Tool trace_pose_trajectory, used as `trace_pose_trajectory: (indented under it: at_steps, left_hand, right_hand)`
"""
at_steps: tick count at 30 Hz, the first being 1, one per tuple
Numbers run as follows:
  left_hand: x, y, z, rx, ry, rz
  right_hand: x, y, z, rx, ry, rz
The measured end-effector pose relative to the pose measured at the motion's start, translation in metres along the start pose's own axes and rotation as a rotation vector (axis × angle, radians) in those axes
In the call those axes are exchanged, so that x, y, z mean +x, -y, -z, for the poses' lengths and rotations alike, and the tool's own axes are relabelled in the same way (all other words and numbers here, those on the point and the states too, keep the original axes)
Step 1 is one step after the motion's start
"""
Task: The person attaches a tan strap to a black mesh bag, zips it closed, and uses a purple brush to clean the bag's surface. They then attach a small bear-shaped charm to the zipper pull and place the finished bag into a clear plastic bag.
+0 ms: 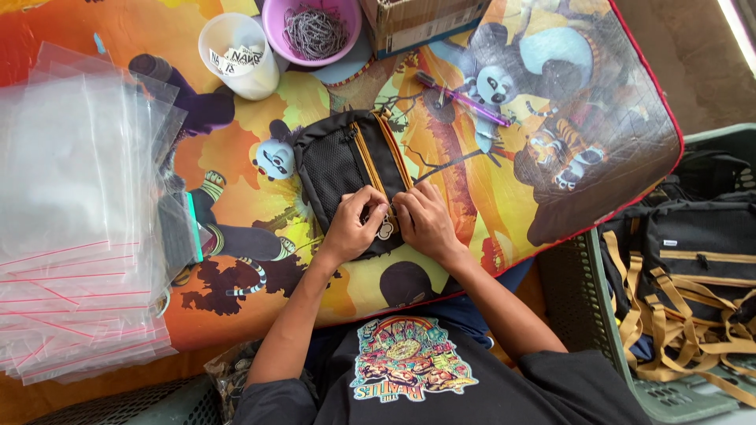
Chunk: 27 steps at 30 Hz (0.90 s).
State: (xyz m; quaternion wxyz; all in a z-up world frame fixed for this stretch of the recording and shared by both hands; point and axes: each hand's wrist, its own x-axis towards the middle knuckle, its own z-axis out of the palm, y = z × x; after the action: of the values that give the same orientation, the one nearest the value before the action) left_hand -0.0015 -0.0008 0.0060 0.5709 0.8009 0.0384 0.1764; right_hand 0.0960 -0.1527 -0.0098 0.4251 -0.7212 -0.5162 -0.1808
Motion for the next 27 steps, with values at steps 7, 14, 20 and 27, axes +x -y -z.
trace_pose_trajectory:
  at_steps: [7,14,20,27]
  left_hand:
    - [0.002,-0.004,0.001,-0.003,-0.005,-0.003]
    - [-0.001,-0.007,0.002,0.0,-0.017,-0.016]
    - [-0.002,-0.006,0.0,-0.019,-0.023,-0.016]
    - [0.003,-0.006,0.001,-0.055,-0.003,0.01]
  right_hand:
    - [0.0,0.0,0.0,0.02,-0.012,-0.004]
    - [-0.006,-0.002,-0.004,0.026,0.002,-0.019]
    - [-0.004,0.001,-0.001,0.064,0.027,-0.044]
    - [-0.006,-0.004,0.002,0.174,0.029,-0.095]
